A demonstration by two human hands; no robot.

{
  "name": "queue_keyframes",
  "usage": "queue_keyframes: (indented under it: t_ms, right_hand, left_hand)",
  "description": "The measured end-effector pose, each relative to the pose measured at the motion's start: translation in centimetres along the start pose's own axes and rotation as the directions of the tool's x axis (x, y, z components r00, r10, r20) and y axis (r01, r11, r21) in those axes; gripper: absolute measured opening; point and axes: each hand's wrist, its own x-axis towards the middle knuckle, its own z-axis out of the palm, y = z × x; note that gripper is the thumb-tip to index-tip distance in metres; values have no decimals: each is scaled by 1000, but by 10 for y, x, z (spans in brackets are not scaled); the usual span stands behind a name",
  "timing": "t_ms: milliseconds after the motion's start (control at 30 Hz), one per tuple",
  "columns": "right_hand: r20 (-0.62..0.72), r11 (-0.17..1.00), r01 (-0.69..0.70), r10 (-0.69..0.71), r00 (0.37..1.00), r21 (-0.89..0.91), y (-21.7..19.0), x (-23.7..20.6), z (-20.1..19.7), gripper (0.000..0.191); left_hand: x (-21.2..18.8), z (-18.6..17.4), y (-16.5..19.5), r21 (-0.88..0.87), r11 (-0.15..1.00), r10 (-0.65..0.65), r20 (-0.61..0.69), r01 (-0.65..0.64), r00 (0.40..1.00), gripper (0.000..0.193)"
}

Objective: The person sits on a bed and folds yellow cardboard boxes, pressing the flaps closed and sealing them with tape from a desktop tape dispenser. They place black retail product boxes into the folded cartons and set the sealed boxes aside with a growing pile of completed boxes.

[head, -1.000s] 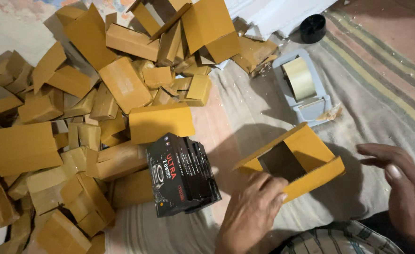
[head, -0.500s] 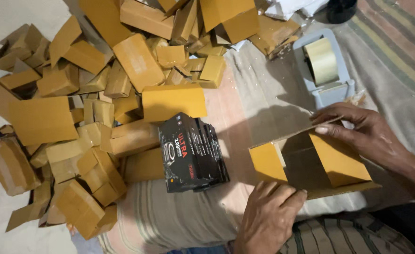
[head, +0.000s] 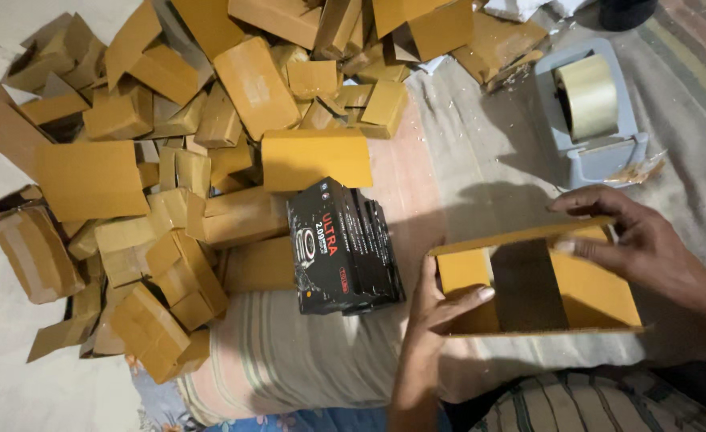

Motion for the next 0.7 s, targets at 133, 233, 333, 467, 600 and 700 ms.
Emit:
queue_keyframes:
  t_ms: [133,233,333,467,600,700]
  right_hand:
    - [128,998,62,-62,990,4,6,-13,-5,91]
    - [39,988,7,-13,999,156,10,-23,2,83]
    - [-106,928,166,-138,985,333,16,-25,13,62]
    - [-74,953,206,-194,978,220,24,-22,12,39]
    - [-32,991,113,-111,993,74,28,-17,3,25]
    - [-62,983,24,-13,998,182,27,-12,6,32]
  left_hand:
    - [8,11,-11,-201,977,-65,53,74,997,93]
    - [8,16,-27,48,996,87,-172,-80,981,83]
    - [13,7,-44,158,955,269,-112,-250,957,58]
    - [33,1,-60,-175,933,295,-123,-313,947,62]
    - [39,3,-54,-156,933,312,-98,-324,945,65]
    - [33,3,-45,-437,873,245,11,-216,969,70]
